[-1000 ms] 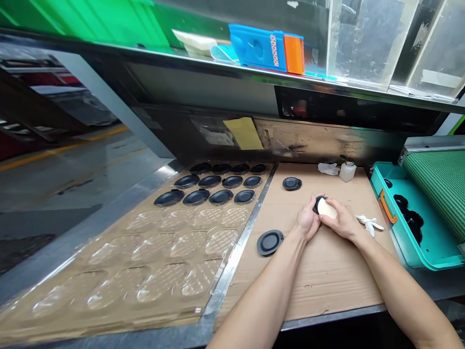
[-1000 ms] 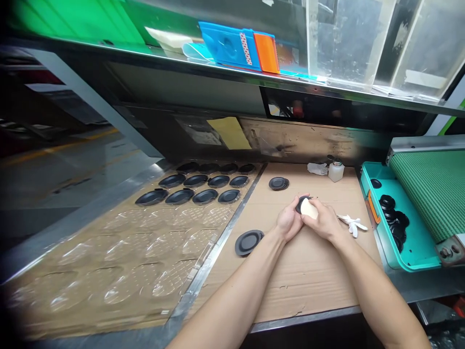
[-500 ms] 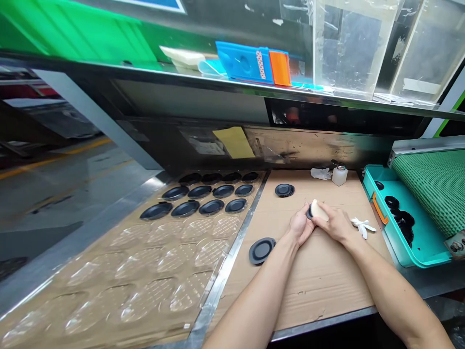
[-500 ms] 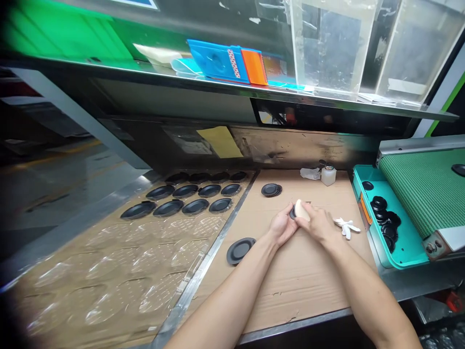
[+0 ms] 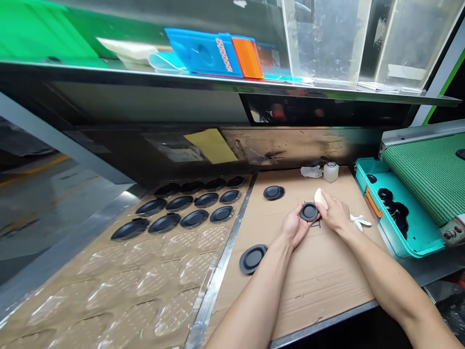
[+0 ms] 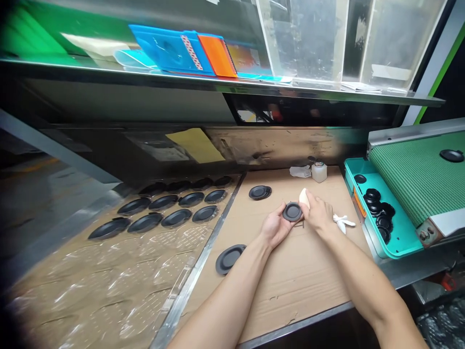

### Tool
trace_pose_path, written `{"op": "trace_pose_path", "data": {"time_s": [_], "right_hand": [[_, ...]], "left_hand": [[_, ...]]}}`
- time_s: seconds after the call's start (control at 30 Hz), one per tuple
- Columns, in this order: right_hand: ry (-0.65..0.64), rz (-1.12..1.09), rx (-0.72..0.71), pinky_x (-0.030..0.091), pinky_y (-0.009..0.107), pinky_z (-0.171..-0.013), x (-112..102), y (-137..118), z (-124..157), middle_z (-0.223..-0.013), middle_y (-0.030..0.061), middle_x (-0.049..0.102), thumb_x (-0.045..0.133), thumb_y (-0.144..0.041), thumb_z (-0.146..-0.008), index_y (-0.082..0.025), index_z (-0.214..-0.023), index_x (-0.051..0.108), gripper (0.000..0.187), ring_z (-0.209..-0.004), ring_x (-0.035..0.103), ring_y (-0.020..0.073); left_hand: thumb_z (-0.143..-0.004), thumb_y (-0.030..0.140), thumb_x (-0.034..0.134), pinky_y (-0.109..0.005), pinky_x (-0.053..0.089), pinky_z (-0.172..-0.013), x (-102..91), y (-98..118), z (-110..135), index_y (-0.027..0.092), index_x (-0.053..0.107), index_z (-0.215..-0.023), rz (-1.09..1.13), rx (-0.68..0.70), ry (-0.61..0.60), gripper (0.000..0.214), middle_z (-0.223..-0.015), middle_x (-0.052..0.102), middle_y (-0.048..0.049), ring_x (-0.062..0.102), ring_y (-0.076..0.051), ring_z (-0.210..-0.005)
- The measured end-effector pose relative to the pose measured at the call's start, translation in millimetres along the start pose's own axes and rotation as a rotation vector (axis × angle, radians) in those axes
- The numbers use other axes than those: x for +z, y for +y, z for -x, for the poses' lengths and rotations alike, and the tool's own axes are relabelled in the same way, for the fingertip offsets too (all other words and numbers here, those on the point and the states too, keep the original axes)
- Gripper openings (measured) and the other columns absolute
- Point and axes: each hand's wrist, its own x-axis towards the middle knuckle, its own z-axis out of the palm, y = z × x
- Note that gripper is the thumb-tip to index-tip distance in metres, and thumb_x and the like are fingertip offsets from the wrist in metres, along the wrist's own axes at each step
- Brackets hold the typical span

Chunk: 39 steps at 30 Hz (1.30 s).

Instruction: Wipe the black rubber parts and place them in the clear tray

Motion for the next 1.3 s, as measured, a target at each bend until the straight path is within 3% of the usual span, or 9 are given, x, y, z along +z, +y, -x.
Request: {"op": "trace_pose_path", "data": {"time_s": [0.27, 0.4, 0.57, 0.7, 0.8, 0.9, 1.0, 1.13, 1.3], "right_hand": [[0.193, -0.202, -0.031, 0.052, 0.033, -0.092, -5, 4, 11, -0.131, 0.0093, 0.067, 0.044, -0.042, -0.101, -0.023, -0.150, 0.047, 0.052, -0.113, 0.066, 0.0240], [0.041, -0.133, -0.148, 0.053, 0.033, -0.090, -3, -1, 9, -0.129, 0.0065, 0.069, 0.049, -0.045, -0.099, -0.029, -0.149, 0.048, 0.052, -0.110, 0.068, 0.0246], [0.114, -0.066, 0.036, 0.053, 0.036, -0.085, -3, 4, 3, -0.123, 0.0102, 0.071, 0.047, -0.045, -0.100, -0.025, -0.149, 0.048, 0.053, -0.105, 0.070, 0.0281], [0.137, -0.214, -0.069, 0.052, 0.033, -0.090, -3, -4, 13, -0.127, 0.0078, 0.070, 0.045, -0.046, -0.101, -0.025, -0.149, 0.046, 0.053, -0.110, 0.068, 0.0255], [0.007, -0.187, -0.136, 0.053, 0.035, -0.087, -1, -14, 19, -0.127, 0.0066, 0.070, 0.048, -0.045, -0.099, -0.028, -0.149, 0.046, 0.053, -0.105, 0.070, 0.0265], [-0.098, -0.106, -0.066, 0.052, 0.036, -0.079, -2, -20, 21, -0.117, 0.0077, 0.074, 0.048, -0.047, -0.100, -0.030, -0.149, 0.045, 0.053, -0.095, 0.072, 0.0285], [-0.080, -0.104, 0.020, 0.050, 0.035, -0.077, -4, -22, 22, -0.110, 0.0095, 0.075, 0.045, -0.045, -0.101, -0.027, -0.149, 0.045, 0.051, -0.093, 0.072, 0.0282], [-0.162, -0.216, -0.092, 0.050, 0.032, -0.076, -4, -22, 23, -0.111, 0.0051, 0.075, 0.050, -0.047, -0.098, -0.032, -0.146, 0.047, 0.051, -0.094, 0.072, 0.0267], [-0.013, -0.194, 0.134, 0.049, 0.035, -0.085, -5, -4, 13, -0.123, 0.0083, 0.071, 0.041, -0.045, -0.102, -0.027, -0.149, 0.044, 0.051, -0.104, 0.070, 0.0273]], "left_hand": [[-0.105, 0.030, 0.038, -0.043, 0.062, -0.085, 1.2, -2, 4, 0.008, 0.067, -0.100, -0.006, -0.022, -0.030, 0.037, -0.095, 0.075, -0.0154, 0.074, -0.024, -0.091], [-0.104, 0.029, 0.041, -0.041, 0.059, -0.093, 3.0, -4, 2, 0.012, 0.068, -0.104, 0.024, -0.020, -0.067, 0.033, -0.101, 0.075, -0.0137, 0.072, -0.023, -0.097], [-0.104, 0.029, 0.038, -0.045, 0.058, -0.093, 4.9, -6, 3, 0.010, 0.069, -0.101, -0.005, -0.025, -0.090, 0.036, -0.101, 0.074, -0.0146, 0.071, -0.024, -0.100], [-0.103, 0.027, 0.040, -0.044, 0.057, -0.097, 6.8, -4, 6, 0.011, 0.070, -0.098, -0.013, -0.025, -0.083, 0.034, -0.101, 0.075, -0.0146, 0.071, -0.025, -0.101], [-0.103, 0.029, 0.039, -0.044, 0.054, -0.101, 5.5, -1, 5, 0.010, 0.070, -0.103, 0.009, -0.031, -0.075, 0.036, -0.107, 0.074, -0.0174, 0.070, -0.027, -0.105], [-0.104, 0.029, 0.034, -0.042, 0.053, -0.102, 2.3, 0, 2, 0.010, 0.069, -0.104, 0.059, 0.005, -0.022, 0.040, -0.108, 0.073, -0.0175, 0.070, -0.026, -0.106], [-0.104, 0.026, 0.034, -0.039, 0.053, -0.102, -0.9, 0, -1, 0.011, 0.068, -0.104, 0.080, 0.039, 0.016, 0.037, -0.107, 0.073, -0.0153, 0.070, -0.023, -0.104], [-0.102, 0.029, 0.040, -0.049, 0.053, -0.101, -3.8, 1, 2, 0.011, 0.065, -0.111, 0.057, -0.024, -0.063, 0.033, -0.121, 0.069, -0.0177, 0.068, -0.028, -0.111], [-0.097, 0.022, 0.047, -0.051, 0.056, -0.095, -3.5, 8, 7, 0.012, 0.062, -0.110, 0.046, 0.035, -0.042, 0.023, -0.117, 0.070, -0.0161, 0.069, -0.028, -0.108]]}}
